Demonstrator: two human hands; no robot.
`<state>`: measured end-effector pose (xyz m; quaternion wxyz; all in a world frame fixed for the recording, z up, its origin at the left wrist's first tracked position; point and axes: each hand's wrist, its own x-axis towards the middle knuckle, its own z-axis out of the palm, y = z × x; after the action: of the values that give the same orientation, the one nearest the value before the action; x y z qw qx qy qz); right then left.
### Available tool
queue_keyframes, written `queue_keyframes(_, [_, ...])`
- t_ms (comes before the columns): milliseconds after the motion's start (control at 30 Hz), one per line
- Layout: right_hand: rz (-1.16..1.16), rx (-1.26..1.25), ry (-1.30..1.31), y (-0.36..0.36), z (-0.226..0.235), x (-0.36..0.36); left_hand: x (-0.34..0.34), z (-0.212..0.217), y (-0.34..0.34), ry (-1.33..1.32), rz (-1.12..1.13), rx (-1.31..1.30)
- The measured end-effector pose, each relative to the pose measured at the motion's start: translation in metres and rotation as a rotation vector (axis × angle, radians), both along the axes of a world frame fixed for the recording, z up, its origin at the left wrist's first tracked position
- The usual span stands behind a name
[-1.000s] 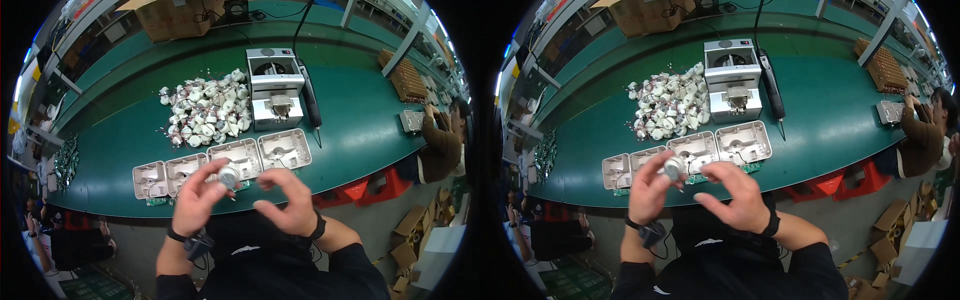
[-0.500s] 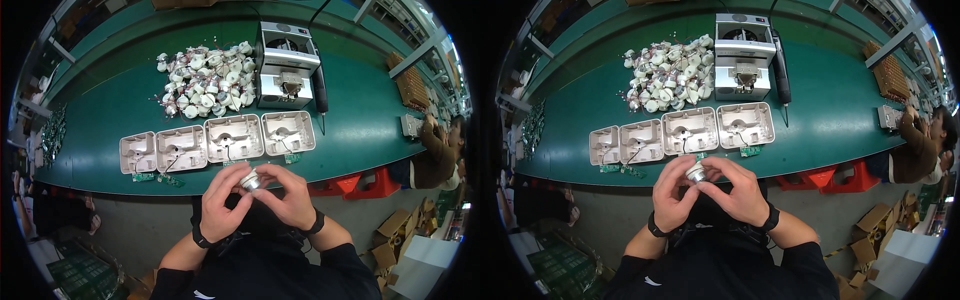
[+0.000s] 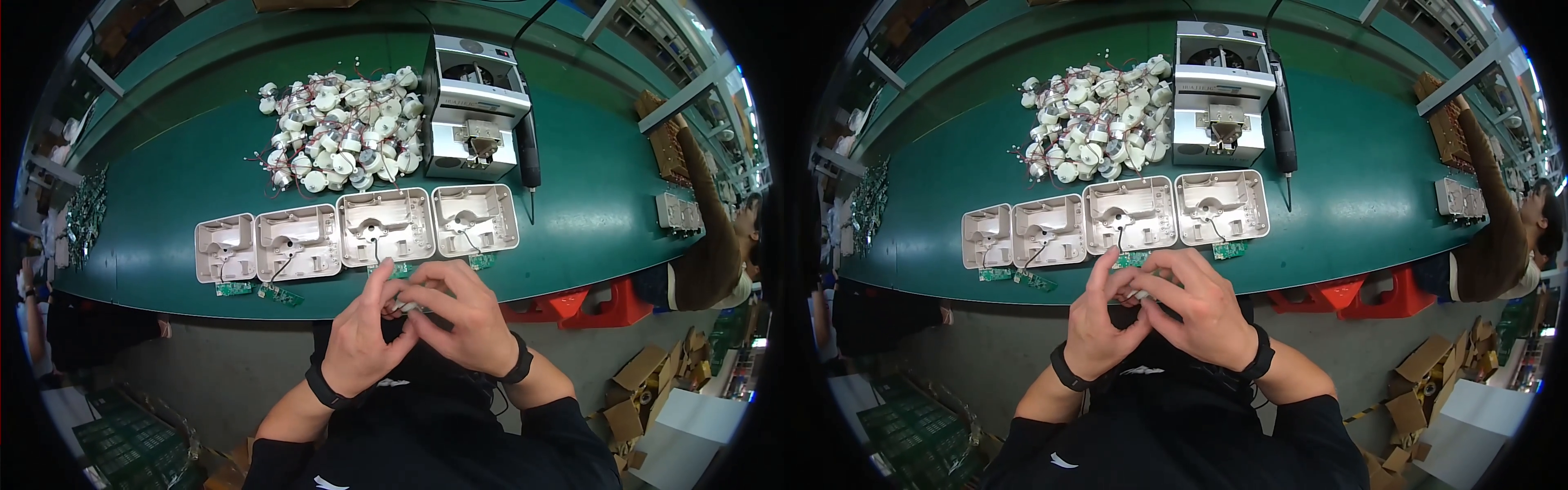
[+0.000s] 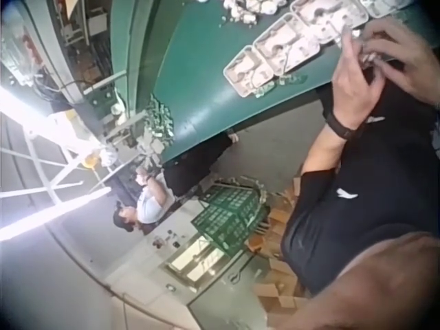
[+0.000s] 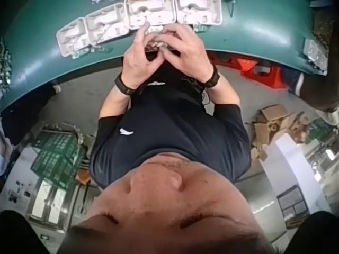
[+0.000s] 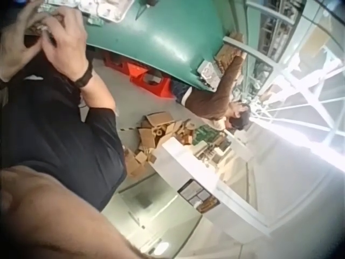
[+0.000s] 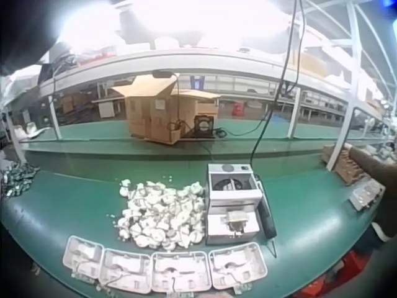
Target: Manually assemble electronic parts into plastic casings and secure them using an electric screwdriver.
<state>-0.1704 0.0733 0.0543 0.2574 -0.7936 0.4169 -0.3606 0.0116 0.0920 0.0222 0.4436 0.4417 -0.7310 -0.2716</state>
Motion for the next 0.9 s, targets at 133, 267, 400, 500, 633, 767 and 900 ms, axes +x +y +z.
queue_keyframes(133, [0.060, -0.023, 0.035, -0.001, -0.002, -0.001, 0.002, 0.002, 0.000, -0.115, -0.085, -0.040])
queue_keyframes(267, [-0.042, 0.013, -0.114, 0.006, -0.003, 0.002, 0.004, 0.010, 0.001, -0.078, -0.108, 0.080])
queue_keyframes(400, [-0.090, 0.114, -0.370, 0.011, -0.004, -0.007, 0.012, 0.014, -0.001, 0.094, -0.122, 0.261])
queue_keyframes(500, [-0.009, 0.071, -0.407, 0.014, -0.003, -0.012, 0.018, -0.001, -0.005, 0.267, -0.126, 0.442])
queue_keyframes(633, [0.200, -0.148, -0.277, 0.019, -0.006, -0.009, 0.015, 0.000, -0.004, 0.678, -0.103, 0.711])
queue_keyframes(767, [0.350, -0.260, -0.244, 0.023, -0.013, -0.005, 0.013, -0.003, 0.000, 0.825, -0.108, 0.761])
queue_keyframes(900, [0.276, -0.201, -0.315, 0.029, -0.017, -0.007, 0.000, -0.011, 0.010, 0.718, -0.013, 0.543])
